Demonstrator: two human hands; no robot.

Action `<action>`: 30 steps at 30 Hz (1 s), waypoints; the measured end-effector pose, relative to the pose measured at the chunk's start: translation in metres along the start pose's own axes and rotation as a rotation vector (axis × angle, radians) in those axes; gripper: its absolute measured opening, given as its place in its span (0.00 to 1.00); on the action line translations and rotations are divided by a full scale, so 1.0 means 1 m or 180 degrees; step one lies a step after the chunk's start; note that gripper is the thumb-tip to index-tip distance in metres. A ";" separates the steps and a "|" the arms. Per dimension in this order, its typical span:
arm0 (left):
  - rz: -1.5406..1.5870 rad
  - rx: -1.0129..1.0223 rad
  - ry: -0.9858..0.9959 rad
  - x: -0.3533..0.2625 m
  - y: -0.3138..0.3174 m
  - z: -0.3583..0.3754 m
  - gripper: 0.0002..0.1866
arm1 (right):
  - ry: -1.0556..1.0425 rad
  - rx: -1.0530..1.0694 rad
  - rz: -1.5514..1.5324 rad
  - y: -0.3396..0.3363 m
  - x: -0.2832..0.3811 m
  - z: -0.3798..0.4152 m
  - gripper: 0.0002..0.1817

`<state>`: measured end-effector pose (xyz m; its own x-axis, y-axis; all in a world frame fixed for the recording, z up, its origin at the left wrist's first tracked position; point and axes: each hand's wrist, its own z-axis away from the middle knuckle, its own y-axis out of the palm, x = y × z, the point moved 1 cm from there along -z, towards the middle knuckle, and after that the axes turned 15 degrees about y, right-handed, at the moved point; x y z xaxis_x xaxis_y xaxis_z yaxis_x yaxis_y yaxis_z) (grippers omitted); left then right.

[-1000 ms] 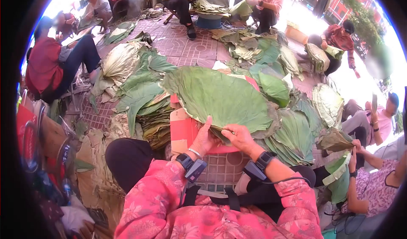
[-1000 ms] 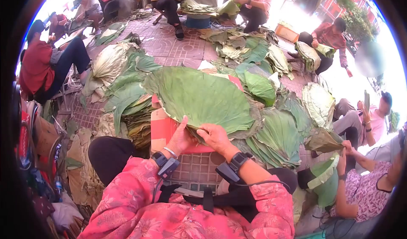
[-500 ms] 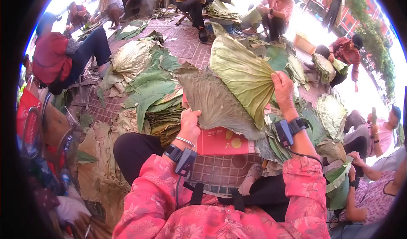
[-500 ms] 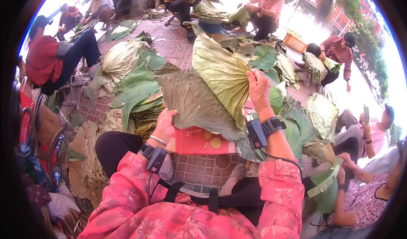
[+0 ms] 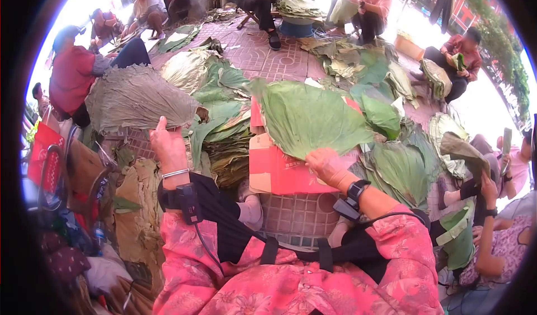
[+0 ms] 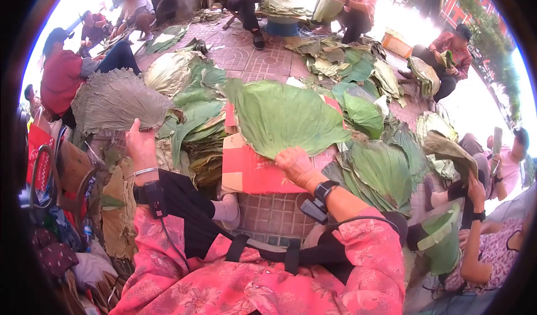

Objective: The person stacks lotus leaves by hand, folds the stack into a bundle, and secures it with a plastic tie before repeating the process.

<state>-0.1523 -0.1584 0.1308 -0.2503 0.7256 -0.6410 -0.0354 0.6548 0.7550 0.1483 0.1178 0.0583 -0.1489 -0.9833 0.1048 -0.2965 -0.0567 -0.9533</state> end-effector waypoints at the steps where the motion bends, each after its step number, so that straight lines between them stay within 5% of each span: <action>1: 0.0022 0.0107 -0.0042 0.002 0.002 0.005 0.17 | 0.0060 0.0022 -0.0113 0.011 0.004 0.013 0.08; 12: 0.1418 0.1160 -0.1657 0.072 0.095 0.117 0.16 | 0.0634 -0.0109 -0.0905 0.034 0.013 0.039 0.15; 13: 0.1633 0.1385 -0.1826 0.072 0.109 0.132 0.09 | 0.0747 0.0008 -0.0938 0.034 0.011 0.037 0.16; 18: 0.1799 0.1764 -0.2282 0.103 0.146 0.176 0.11 | 0.1536 0.0253 -0.1660 0.044 0.002 0.041 0.19; 21: 0.1576 0.1844 -0.2562 0.153 0.128 0.188 0.14 | 0.2603 0.0807 -0.3432 0.051 -0.016 0.037 0.28; 24: 0.0795 0.1472 -0.2600 0.188 0.076 0.202 0.18 | 0.3299 0.0432 -0.6313 0.038 -0.034 0.036 0.37; 27: -0.0046 0.1446 -0.2439 0.232 0.007 0.211 0.20 | 0.4078 -0.0914 -0.7162 0.031 -0.049 0.037 0.40; 30: -0.0355 0.1450 -0.2545 0.213 0.006 0.217 0.21 | 0.4102 -0.1122 -0.6992 0.034 -0.058 0.040 0.33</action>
<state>0.0036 0.0462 -0.0313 0.4796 0.4727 -0.7393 0.4069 0.6267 0.6646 0.1843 0.1658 0.0089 0.2427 0.8363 0.4916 -0.7514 -0.1585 0.6406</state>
